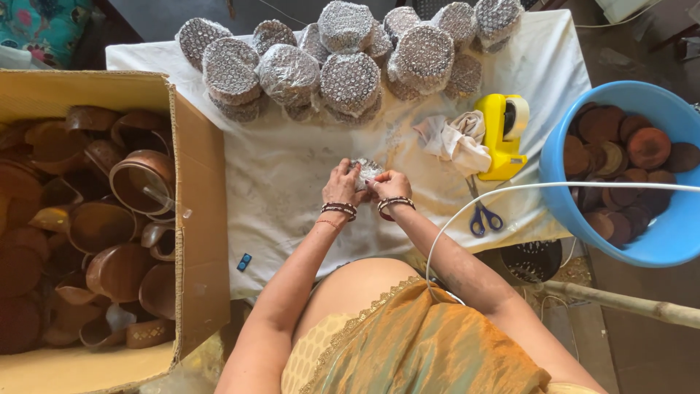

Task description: The person cleans small brown clay pots with a white cloth and then wraps them in bubble wrap. They place the wrapped items on a table alongside other wrapped pieces and use scissors to cut the bubble wrap as needed.

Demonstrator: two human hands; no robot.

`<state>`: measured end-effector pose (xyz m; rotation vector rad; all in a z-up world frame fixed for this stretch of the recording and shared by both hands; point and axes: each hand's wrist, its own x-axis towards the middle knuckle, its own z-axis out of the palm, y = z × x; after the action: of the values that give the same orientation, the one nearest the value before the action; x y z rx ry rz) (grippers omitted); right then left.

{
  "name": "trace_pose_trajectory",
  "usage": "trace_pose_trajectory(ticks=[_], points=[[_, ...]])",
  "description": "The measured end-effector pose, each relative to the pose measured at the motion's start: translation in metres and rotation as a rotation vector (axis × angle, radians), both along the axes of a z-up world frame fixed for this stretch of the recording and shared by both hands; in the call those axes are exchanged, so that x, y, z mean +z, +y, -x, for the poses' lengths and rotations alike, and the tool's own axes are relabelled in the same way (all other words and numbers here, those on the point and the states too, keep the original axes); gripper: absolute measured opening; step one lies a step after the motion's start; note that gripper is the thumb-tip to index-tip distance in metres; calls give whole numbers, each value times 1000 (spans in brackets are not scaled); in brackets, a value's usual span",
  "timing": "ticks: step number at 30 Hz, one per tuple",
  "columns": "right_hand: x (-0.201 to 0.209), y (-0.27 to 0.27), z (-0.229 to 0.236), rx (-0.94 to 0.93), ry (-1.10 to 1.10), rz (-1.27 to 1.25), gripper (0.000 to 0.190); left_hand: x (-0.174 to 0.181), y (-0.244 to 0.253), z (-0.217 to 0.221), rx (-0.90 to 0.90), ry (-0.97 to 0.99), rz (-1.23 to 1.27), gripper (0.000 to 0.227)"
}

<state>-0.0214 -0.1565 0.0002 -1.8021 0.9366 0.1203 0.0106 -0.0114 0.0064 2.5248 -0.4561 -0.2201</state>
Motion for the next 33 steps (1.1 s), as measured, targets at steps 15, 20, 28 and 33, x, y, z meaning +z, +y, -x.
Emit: trace_pose_trajectory(ticks=[15,20,28,33], points=[[0,-2,29,191,90,444,48,-3,5,-3,-19,-15,38,79],[-20,-5,35,174,26,418,53,-4,7,-3,-14,7,20,78],[-52,-17,40,217,-240,316,51,2,11,-3,-20,-56,72,77],[-63,-20,41,191,-302,140,43,4,11,-5,-9,56,88,82]])
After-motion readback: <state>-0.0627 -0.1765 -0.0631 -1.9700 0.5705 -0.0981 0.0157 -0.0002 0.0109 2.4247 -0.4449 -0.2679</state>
